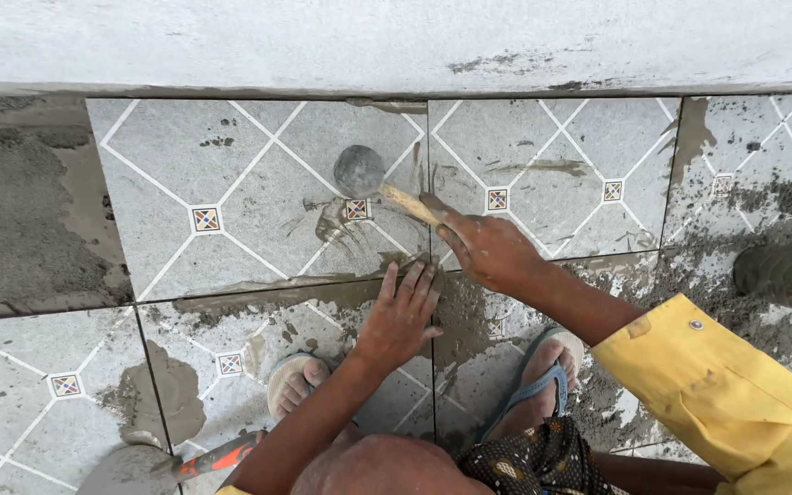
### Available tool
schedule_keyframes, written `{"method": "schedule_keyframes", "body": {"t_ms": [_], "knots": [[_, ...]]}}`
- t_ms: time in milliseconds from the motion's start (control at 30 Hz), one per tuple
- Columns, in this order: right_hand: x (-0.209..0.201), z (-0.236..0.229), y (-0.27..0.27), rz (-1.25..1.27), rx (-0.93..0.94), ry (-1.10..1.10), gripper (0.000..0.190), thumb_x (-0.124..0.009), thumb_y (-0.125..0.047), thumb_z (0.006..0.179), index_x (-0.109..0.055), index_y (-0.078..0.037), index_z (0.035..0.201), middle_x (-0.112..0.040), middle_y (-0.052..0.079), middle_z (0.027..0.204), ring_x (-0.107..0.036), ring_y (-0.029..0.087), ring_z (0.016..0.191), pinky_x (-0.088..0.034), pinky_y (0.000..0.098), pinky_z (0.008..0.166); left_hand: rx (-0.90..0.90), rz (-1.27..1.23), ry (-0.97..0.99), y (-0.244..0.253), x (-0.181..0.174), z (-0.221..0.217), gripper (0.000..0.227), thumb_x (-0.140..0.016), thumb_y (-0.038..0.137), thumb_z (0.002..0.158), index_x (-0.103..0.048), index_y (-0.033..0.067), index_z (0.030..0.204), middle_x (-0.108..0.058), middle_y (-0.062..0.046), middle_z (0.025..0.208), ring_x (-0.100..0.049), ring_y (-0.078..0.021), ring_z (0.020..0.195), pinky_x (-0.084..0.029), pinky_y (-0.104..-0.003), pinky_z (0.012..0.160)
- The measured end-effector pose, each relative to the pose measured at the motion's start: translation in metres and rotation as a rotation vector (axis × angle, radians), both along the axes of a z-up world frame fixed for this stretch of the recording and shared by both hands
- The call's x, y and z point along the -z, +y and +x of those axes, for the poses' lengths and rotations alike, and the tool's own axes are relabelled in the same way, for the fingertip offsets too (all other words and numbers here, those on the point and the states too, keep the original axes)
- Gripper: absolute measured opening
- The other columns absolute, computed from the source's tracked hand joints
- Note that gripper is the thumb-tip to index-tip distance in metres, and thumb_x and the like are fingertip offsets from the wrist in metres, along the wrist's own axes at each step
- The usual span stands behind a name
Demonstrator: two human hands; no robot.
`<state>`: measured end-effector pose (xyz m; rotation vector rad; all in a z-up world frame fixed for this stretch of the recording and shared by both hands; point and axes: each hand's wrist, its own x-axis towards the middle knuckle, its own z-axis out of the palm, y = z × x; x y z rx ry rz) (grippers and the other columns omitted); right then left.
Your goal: The recorder is laying tiles on a floor using mortar, a mallet, and a trowel.
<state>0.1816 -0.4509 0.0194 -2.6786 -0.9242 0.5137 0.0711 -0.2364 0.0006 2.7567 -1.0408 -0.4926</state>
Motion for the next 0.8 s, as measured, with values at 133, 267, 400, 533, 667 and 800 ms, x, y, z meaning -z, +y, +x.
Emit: {"method": "schedule_keyframes", "body": {"t_ms": [133,267,400,533,667,800], "knots": [[-0.069,0.023,0.045,-0.166,0.109,0.210,0.048,-0.046,-0.032,0.104,-0.045,-0.008,0.145,-0.072,0.021,0.108,-0.071,0.034,0.078,-0.060,0.0475,0.072,0.035,0.020,-0.010,-0.002,0.002,-0.006,0.076,-0.038,0.064,0.097,-0.050,0.0070,0.146,-0.033,-0.019,0.162,-0.022,-0.0365,0.152,-0.010,-0.063,0.121],[-0.044,0.006,0.032,-0.250,0.182,0.405,0.050,-0.044,-0.036,0.108,-0.043,-0.010,0.150,-0.072,0.022,0.097,-0.071,0.034,0.076,-0.060,0.0479,0.071,0.039,0.034,-0.034,-0.004,0.013,-0.013,0.082,-0.029,0.065,0.095,-0.045,0.0091,0.153,-0.034,-0.018,0.158,-0.021,-0.0358,0.151,-0.010,-0.062,0.120],[-0.011,-0.012,0.017,-0.097,0.046,0.218,0.051,-0.050,-0.036,0.102,-0.051,-0.003,0.141,-0.071,0.024,0.094,-0.071,0.036,0.073,-0.058,0.0499,0.068,0.065,0.058,0.007,-0.005,0.008,-0.014,0.078,-0.028,0.064,0.100,-0.044,0.0051,0.149,-0.037,-0.021,0.158,-0.020,-0.0396,0.152,-0.009,-0.063,0.121],[-0.058,0.003,0.050,-0.143,0.087,0.314,0.049,-0.043,-0.037,0.106,-0.048,-0.007,0.144,-0.071,0.024,0.095,-0.070,0.037,0.075,-0.057,0.0510,0.071,0.026,0.019,-0.012,-0.005,0.004,-0.016,0.080,-0.032,0.065,0.098,-0.046,0.0037,0.147,-0.039,-0.022,0.158,-0.022,-0.0402,0.152,-0.011,-0.063,0.120],[-0.031,-0.006,0.040,-0.243,0.093,0.384,0.052,-0.040,-0.040,0.106,-0.046,-0.009,0.148,-0.071,0.023,0.090,-0.070,0.037,0.078,-0.056,0.0513,0.075,0.050,0.049,0.059,-0.005,0.005,-0.017,0.079,-0.035,0.065,0.100,-0.047,0.0023,0.148,-0.042,-0.023,0.153,-0.022,-0.0421,0.152,-0.011,-0.064,0.121],[-0.007,-0.015,0.027,-0.129,-0.003,0.236,0.049,-0.044,-0.037,0.106,-0.051,-0.003,0.140,-0.071,0.023,0.097,-0.069,0.038,0.082,-0.055,0.0523,0.077,-0.033,0.021,-0.019,0.008,0.013,-0.029,0.079,-0.038,0.066,0.097,-0.049,0.0047,0.146,-0.043,-0.020,0.156,-0.025,-0.0377,0.150,-0.011,-0.060,0.122]]}}
